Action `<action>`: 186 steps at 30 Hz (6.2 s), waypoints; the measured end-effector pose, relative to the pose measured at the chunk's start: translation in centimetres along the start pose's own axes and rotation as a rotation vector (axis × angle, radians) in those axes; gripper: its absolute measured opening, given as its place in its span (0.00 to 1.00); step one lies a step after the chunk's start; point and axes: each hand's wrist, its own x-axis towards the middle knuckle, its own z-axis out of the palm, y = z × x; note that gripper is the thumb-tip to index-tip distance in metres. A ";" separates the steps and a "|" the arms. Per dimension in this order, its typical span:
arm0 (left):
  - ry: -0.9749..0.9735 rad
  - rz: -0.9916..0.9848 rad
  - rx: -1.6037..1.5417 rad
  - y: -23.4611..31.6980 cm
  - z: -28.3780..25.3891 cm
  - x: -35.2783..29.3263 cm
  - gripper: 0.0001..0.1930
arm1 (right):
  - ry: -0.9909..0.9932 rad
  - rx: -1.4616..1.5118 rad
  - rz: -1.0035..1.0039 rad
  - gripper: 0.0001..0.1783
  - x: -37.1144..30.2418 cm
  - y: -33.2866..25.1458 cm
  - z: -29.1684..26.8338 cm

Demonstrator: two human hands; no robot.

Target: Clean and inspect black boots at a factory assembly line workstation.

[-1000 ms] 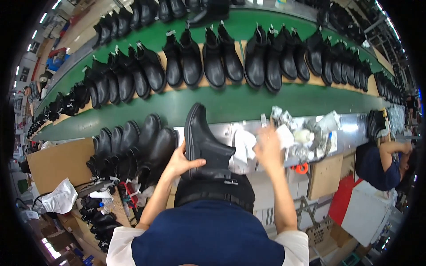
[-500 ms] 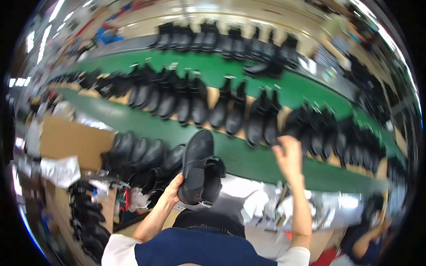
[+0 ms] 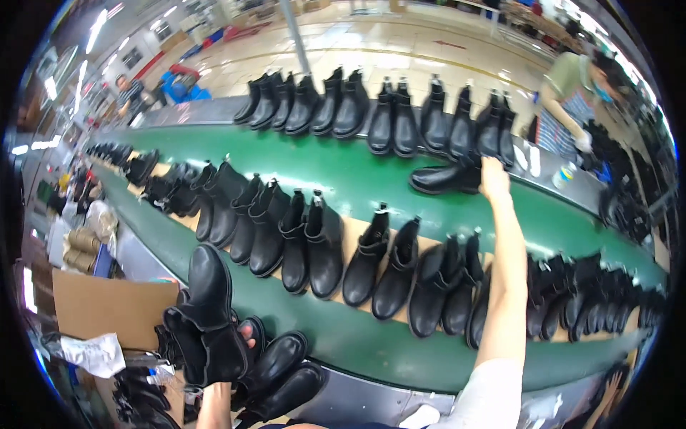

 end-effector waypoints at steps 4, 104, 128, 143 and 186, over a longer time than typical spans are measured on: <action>0.093 -0.021 0.001 -1.2 1.9 6.6 0.17 | -0.215 -0.154 0.187 0.32 -0.6 -0.1 -1.0; 1.193 0.223 0.729 35.9 -80.0 -20.1 0.42 | 0.270 0.438 -0.473 0.24 -4.5 -136.6 -28.2; 0.616 0.115 0.277 22.5 -73.7 -38.3 0.32 | 0.127 1.670 -1.847 0.12 -70.2 -110.7 -45.0; 0.451 0.579 0.929 15.9 -49.7 -35.3 0.41 | 0.052 0.752 -0.544 0.09 -72.6 -61.1 -34.3; 0.734 0.535 2.214 28.3 1.6 42.3 0.23 | -1.364 1.103 0.923 0.53 -50.5 -28.9 -6.1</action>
